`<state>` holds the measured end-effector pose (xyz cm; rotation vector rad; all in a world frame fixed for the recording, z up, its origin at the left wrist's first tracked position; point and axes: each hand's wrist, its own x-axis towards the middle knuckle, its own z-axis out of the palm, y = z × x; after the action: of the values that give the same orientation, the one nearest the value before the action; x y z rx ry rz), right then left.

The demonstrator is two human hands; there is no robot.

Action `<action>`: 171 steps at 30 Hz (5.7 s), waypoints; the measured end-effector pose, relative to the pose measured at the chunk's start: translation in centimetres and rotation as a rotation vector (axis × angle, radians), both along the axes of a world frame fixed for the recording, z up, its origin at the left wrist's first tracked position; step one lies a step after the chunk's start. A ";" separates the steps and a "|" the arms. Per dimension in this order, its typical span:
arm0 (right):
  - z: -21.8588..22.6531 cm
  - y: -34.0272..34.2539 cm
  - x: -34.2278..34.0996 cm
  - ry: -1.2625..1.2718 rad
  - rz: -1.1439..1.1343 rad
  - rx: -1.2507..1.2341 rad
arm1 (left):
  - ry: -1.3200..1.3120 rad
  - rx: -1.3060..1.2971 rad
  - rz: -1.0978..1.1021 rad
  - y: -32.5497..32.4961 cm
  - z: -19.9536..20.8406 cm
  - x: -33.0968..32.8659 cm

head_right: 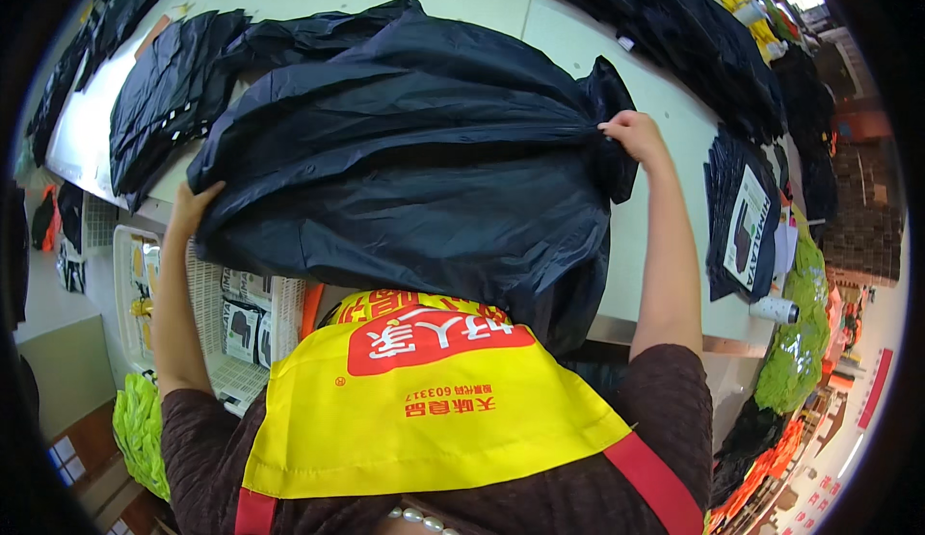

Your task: The person folds a dark jacket on a table, aligns the edges, and places it into a small black pouch. They then remove the jacket from the pouch, unfold it, and repeat the folding process before placing it back into the pouch.

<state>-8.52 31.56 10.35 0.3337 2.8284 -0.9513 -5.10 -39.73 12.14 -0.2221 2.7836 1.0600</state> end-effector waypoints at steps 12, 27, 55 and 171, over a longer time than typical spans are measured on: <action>1.7 -6.7 0.7 0.319 0.650 0.304 | 0.438 0.058 -0.338 24.1 1.0 -0.9; -5.4 0.4 -1.9 -0.031 0.392 0.012 | 0.164 0.324 -0.564 37.9 -11.0 -6.6; -6.1 -18.8 -3.4 0.319 0.327 -0.222 | -0.077 -0.038 -0.473 38.1 -9.6 -8.9; 6.9 -13.3 -4.2 1.015 0.480 -0.324 | 1.000 -0.075 0.215 6.5 22.7 16.5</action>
<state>-12.67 18.26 17.26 -1.1140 3.1323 -1.7541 11.40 -33.28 34.86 0.0274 3.7467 1.4003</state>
